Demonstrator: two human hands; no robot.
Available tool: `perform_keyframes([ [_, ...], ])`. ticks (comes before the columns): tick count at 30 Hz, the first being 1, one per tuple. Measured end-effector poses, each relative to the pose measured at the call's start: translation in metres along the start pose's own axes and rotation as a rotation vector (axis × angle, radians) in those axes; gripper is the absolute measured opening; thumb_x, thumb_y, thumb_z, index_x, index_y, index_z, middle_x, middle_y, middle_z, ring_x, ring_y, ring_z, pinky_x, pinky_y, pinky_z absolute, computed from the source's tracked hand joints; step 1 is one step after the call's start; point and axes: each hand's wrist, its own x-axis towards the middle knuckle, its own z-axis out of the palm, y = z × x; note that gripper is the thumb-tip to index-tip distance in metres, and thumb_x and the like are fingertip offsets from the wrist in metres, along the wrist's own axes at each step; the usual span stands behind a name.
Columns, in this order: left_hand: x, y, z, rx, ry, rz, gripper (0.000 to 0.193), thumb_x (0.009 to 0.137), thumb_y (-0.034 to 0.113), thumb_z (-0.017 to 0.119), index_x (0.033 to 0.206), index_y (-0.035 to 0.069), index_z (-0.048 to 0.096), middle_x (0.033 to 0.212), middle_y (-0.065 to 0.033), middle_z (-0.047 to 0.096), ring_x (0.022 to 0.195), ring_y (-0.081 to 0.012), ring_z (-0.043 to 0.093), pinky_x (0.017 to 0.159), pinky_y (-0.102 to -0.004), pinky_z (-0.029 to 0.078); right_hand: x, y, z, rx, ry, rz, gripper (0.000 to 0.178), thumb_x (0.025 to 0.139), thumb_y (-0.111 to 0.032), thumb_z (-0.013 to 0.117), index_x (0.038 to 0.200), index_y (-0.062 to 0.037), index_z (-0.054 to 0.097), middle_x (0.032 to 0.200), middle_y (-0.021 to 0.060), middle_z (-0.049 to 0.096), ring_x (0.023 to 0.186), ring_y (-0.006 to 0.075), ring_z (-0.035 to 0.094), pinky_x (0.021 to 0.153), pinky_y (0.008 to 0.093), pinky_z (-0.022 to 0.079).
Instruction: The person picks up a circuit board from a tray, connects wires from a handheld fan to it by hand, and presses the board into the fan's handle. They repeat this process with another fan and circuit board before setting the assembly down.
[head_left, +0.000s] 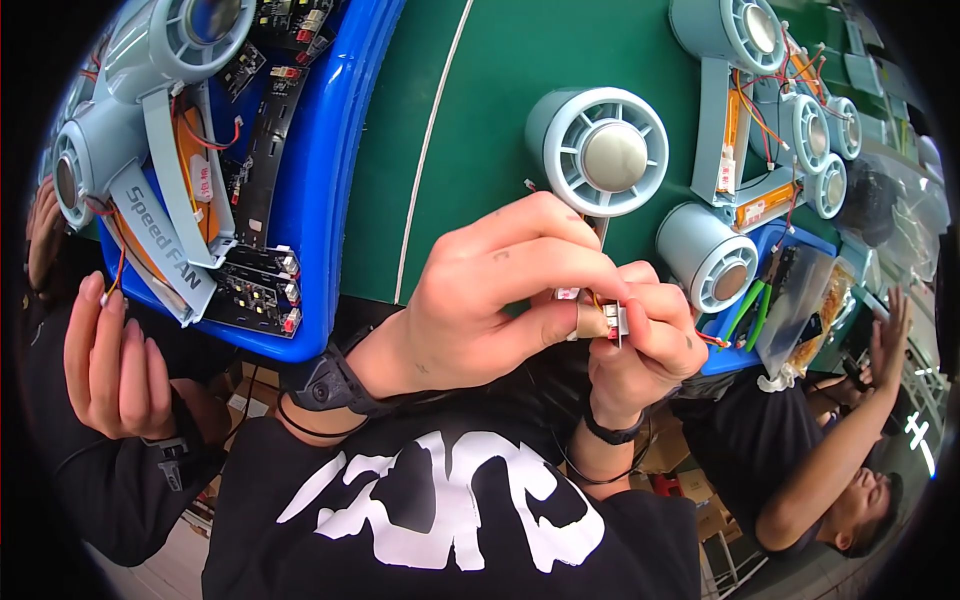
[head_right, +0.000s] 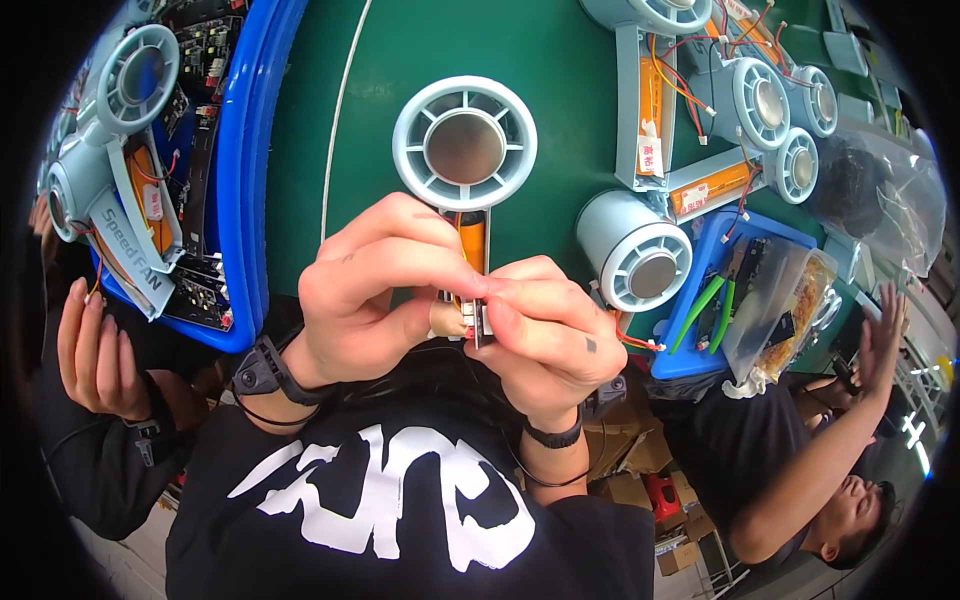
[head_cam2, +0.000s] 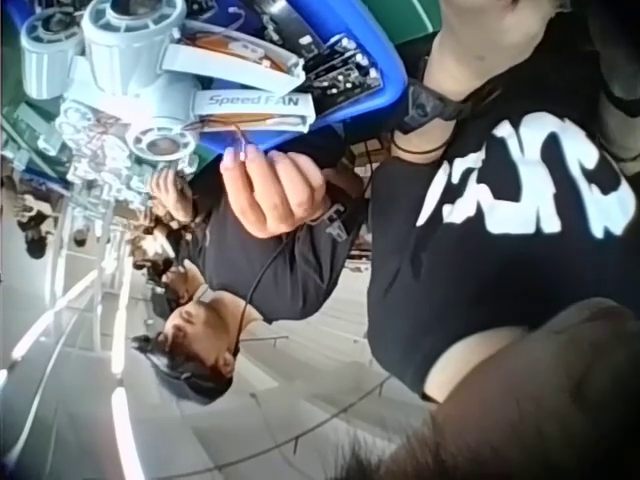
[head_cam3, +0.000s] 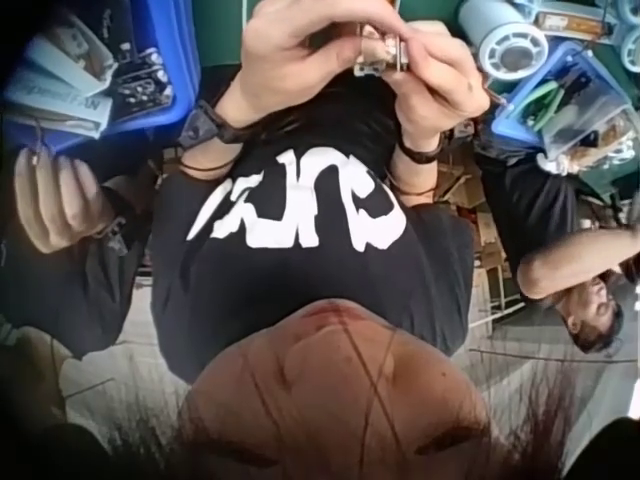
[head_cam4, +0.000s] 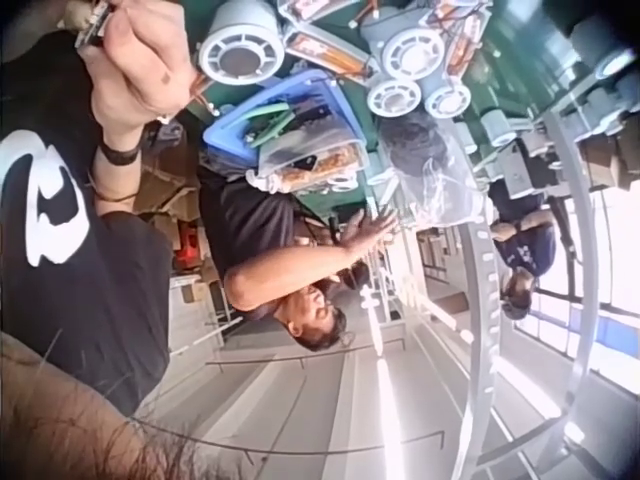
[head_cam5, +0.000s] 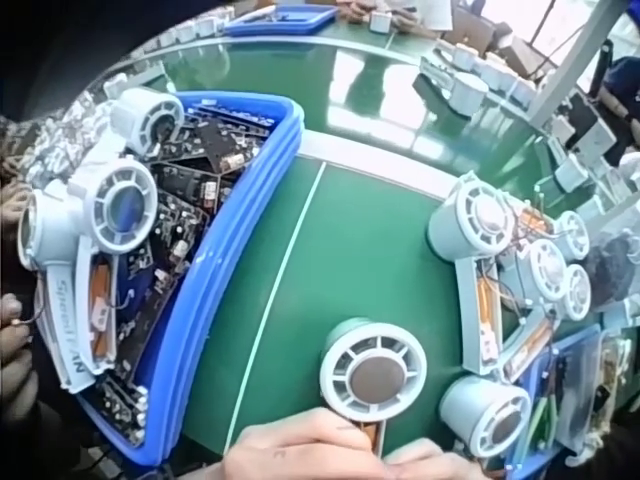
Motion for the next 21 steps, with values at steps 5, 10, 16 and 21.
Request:
perform_keyframes([
  [5, -0.002, 0.004, -0.003, -0.02, -0.011, 0.022, 0.031, 0.077, 0.014, 0.084, 0.102, 0.001, 0.073, 0.095, -0.0113, 0.066, 0.081, -0.0187, 0.06, 0.068, -0.0294, 0.049, 0.0, -0.009, 0.001, -0.016, 0.012, 0.006, 0.04, 0.068, 0.01, 0.081, 0.106, 0.0004, 0.072, 0.102, 0.0168, 0.07, 0.085, 0.0309, 0.068, 0.072, 0.0366, 0.056],
  [10, -0.012, 0.037, 0.004, 0.343, 0.247, 0.065, 0.035, 0.077, 0.003, 0.08, 0.111, -0.001, 0.069, 0.095, -0.0105, 0.064, 0.079, -0.0192, 0.063, 0.065, -0.0304, 0.051, -0.003, -0.028, 0.023, 0.018, 0.23, 0.094, 0.035, 0.081, 0.007, 0.075, 0.114, 0.0024, 0.066, 0.105, 0.0148, 0.068, 0.091, 0.0267, 0.067, 0.074, 0.0363, 0.056],
  [16, -0.01, 0.068, 0.011, 0.457, 0.277, -0.337, 0.038, 0.08, 0.006, 0.079, 0.114, -0.004, 0.066, 0.098, -0.0129, 0.066, 0.076, -0.0182, 0.063, 0.065, -0.0297, 0.051, -0.005, -0.048, 0.032, 0.321, 0.437, 0.268, 0.031, 0.097, -0.002, 0.063, 0.126, 0.0041, 0.055, 0.113, 0.0126, 0.063, 0.098, 0.0184, 0.064, 0.082, 0.0331, 0.055],
  [21, -0.002, 0.081, 0.025, -0.013, 0.385, -0.525, 0.026, 0.083, -0.002, 0.073, 0.108, -0.005, 0.066, 0.1, -0.013, 0.069, 0.075, -0.0154, 0.064, 0.066, -0.0275, 0.051, -0.009, -0.067, 0.037, 0.245, 0.405, 0.291, 0.032, 0.099, -0.012, 0.063, 0.126, 0.0019, 0.054, 0.109, 0.0102, 0.061, 0.092, 0.0173, 0.061, 0.08, 0.0306, 0.05],
])
